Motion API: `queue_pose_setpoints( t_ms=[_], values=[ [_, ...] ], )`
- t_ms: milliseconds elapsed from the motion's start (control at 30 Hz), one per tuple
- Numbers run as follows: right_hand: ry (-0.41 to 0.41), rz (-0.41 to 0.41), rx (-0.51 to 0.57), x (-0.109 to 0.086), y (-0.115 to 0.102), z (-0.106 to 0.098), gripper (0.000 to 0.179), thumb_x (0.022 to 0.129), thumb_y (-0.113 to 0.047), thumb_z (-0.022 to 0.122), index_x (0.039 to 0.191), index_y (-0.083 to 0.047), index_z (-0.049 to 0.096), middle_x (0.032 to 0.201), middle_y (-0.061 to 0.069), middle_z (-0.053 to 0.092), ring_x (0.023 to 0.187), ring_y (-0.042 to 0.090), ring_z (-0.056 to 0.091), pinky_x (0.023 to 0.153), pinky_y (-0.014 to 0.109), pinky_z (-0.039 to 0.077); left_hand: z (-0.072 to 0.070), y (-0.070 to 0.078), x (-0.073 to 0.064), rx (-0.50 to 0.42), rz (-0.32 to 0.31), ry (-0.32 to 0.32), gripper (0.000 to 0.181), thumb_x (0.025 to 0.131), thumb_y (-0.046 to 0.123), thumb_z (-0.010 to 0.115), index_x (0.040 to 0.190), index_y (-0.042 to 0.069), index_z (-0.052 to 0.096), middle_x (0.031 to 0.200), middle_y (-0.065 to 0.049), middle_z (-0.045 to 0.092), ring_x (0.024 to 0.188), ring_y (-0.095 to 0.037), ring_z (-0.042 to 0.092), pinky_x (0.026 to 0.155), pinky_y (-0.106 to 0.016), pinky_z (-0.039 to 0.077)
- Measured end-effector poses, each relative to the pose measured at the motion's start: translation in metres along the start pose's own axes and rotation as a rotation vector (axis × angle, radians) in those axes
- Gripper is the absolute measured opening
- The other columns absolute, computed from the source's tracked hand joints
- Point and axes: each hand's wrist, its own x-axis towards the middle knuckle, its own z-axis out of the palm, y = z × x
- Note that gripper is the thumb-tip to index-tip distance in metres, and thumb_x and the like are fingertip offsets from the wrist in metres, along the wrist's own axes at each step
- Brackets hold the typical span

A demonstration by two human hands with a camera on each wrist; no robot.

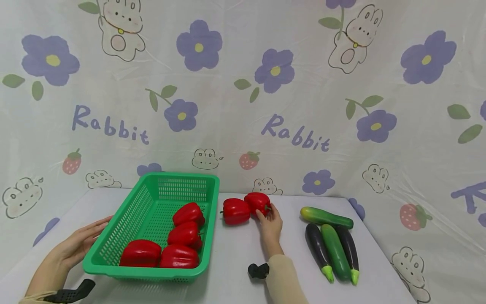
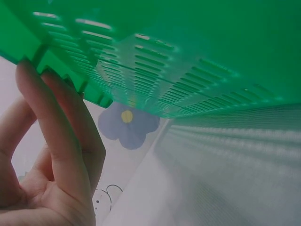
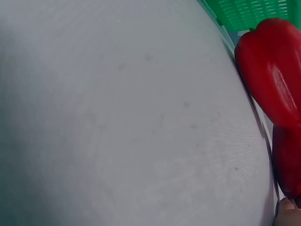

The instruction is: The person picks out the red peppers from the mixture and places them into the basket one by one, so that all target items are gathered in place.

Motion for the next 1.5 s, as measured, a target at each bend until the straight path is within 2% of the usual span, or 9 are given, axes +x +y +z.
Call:
queue_pose_setpoints(
  t_ms=[133,333,633,1133,1500],
  values=[
    [0.012,0.009,0.048,0.001,0.002,-0.001,0.069,0.092,-0.012,0.067,0.151,-0.001,0.032,0.156,0.021,0.033,0.146,0.033,0.031,0.117,0.041,0.031,-0.001,-0.001,0.0,-0.009,0.0,-0.012,0.035,0.106,0.017,0.042,0.11,0.038,0.069,0.114,0.019,0.068,0.106,-0.003,0.065,0.089,-0.023,0.055],
    [0.024,0.029,0.066,0.003,0.004,-0.003,0.07,0.092,-0.016,0.068,0.151,-0.004,0.033,0.157,0.018,0.033,0.147,0.031,0.031,0.117,0.04,0.031,-0.001,-0.001,0.0,-0.032,-0.001,-0.012,0.034,0.105,0.016,0.042,0.111,0.037,0.069,0.115,0.019,0.069,0.106,-0.003,0.065,0.089,-0.023,0.055],
    [0.049,0.08,0.145,0.004,0.002,-0.006,0.071,0.092,-0.019,0.069,0.151,-0.006,0.034,0.157,0.017,0.034,0.147,0.03,0.032,0.119,0.038,0.03,-0.001,0.0,0.0,-0.02,0.004,-0.01,0.035,0.105,0.016,0.042,0.111,0.038,0.069,0.114,0.019,0.069,0.106,-0.004,0.066,0.088,-0.023,0.056],
    [0.075,0.128,0.163,0.009,0.0,-0.008,0.071,0.091,-0.019,0.069,0.151,-0.006,0.034,0.156,0.018,0.035,0.145,0.029,0.034,0.117,0.037,0.033,0.001,0.0,0.0,-0.022,-0.008,0.014,0.033,0.105,0.017,0.043,0.109,0.038,0.069,0.114,0.019,0.068,0.106,-0.003,0.065,0.088,-0.023,0.056],
    [0.101,0.122,0.154,0.006,-0.007,-0.014,0.073,0.093,-0.023,0.068,0.153,-0.01,0.03,0.159,0.013,0.032,0.148,0.025,0.03,0.119,0.035,0.031,0.002,0.001,-0.001,-0.045,0.004,-0.021,0.036,0.106,0.016,0.041,0.111,0.037,0.07,0.115,0.018,0.069,0.106,-0.003,0.065,0.088,-0.023,0.056]
  ],
)
